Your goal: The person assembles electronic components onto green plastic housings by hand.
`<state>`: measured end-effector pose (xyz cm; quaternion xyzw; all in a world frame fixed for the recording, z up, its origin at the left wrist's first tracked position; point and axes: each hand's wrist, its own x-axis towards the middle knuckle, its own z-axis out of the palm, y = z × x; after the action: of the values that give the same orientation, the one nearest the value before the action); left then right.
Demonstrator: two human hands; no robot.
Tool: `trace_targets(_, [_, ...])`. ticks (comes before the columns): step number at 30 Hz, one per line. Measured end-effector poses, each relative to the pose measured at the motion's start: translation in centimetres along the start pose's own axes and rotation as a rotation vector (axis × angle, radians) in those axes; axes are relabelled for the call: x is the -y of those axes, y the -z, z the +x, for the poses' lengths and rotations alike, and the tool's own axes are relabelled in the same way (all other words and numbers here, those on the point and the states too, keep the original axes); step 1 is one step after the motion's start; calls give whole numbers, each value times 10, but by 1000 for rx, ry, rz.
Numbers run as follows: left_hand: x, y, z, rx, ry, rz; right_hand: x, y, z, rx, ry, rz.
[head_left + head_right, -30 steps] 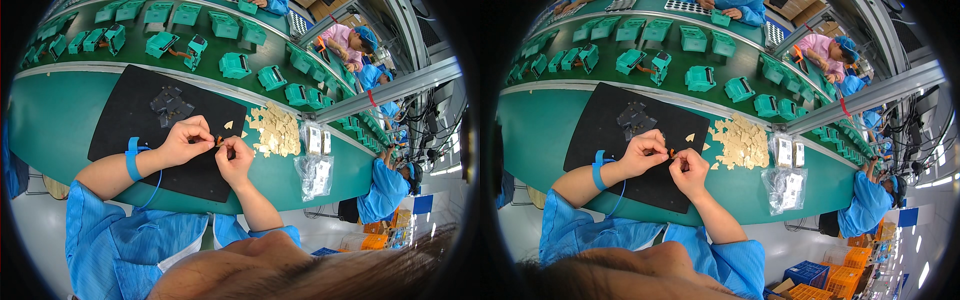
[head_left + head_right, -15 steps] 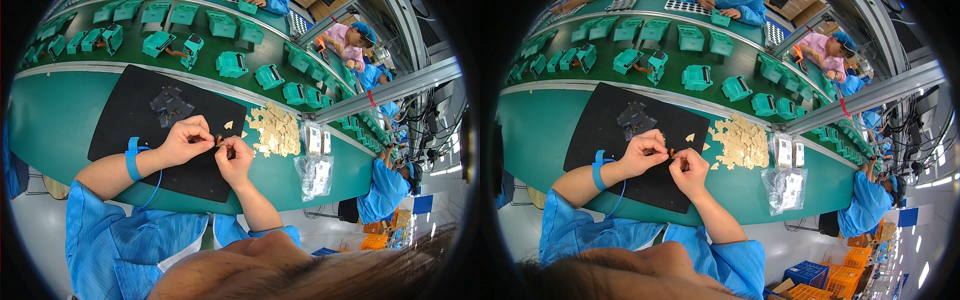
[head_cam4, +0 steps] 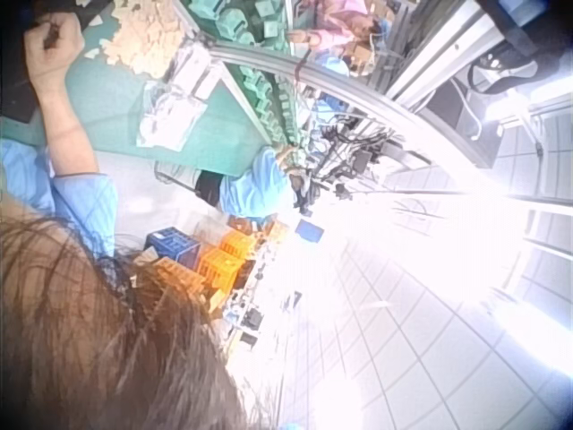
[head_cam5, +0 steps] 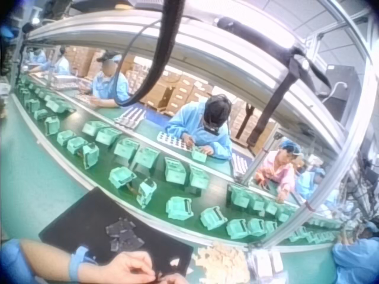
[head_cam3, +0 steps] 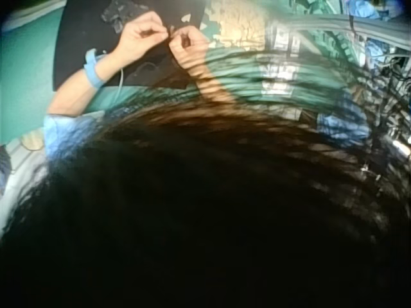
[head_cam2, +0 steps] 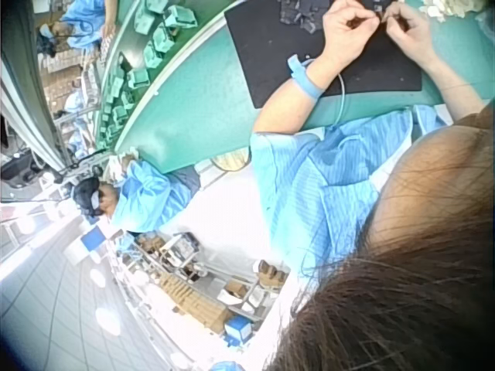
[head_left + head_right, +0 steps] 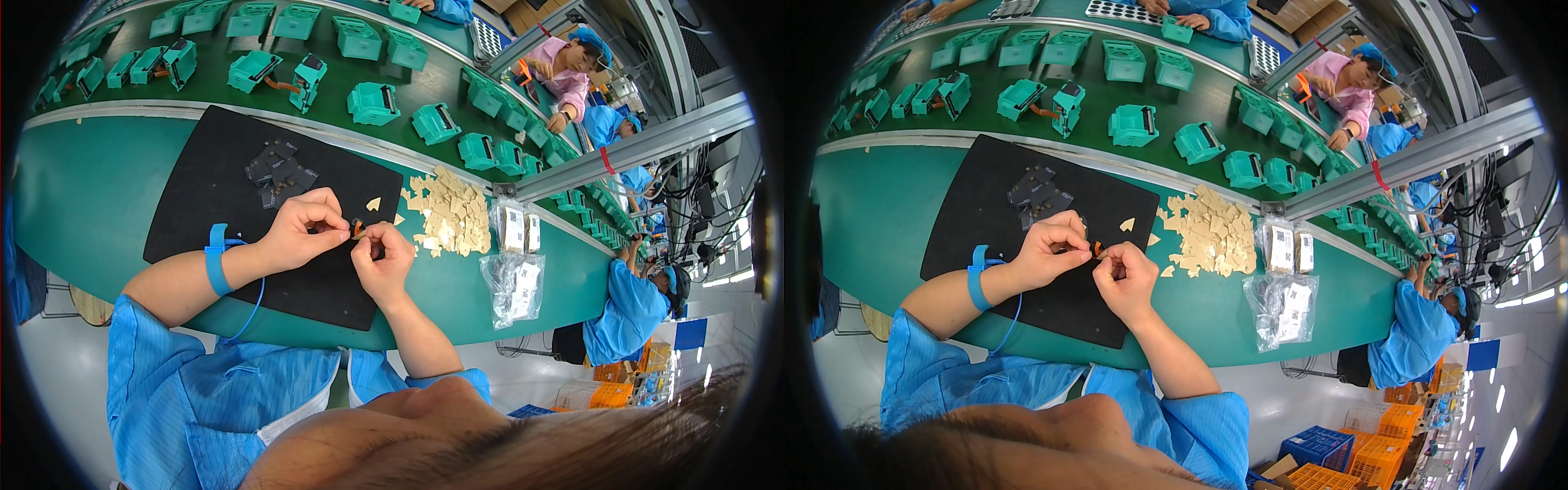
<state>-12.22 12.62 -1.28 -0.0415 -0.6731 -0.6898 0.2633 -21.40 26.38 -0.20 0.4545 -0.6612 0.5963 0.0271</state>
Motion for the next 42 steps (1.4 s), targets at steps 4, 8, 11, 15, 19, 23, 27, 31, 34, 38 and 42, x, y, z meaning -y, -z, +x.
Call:
trace_targets(4, [0,-3,1,-13,0,-1,1,2,-1,-5,-32,13])
trace_targets(8, [-2,-4,1,-17,-5,18,1,4,0,-14,-48,13])
trace_targets(11, [-1,-6,2,-27,-24,36,-5,8,0,-39,-67,-12])
trace_targets(15, [3,-8,5,-95,33,-154,-17,16,1,-102,-134,6])
trace_targets(19, [2,-11,8,-113,56,-209,-24,24,3,-120,-142,10])
trace_targets(23, [3,-13,9,-115,14,-238,-32,55,20,-72,-311,-279])
trace_targets(27, [4,-16,10,-107,68,-239,-56,84,34,94,-406,-1100])
trace_targets(31, [8,-16,9,-77,82,-242,-50,87,40,156,-488,-1267])
trace_targets(34, [8,-23,14,-108,51,-291,-47,94,55,-62,-221,-1232])
trace_targets(38, [14,-26,13,-96,47,-320,-66,120,106,36,-124,-1158])
trace_targets(42, [13,-29,11,-101,49,-193,-139,138,141,114,90,-1307])
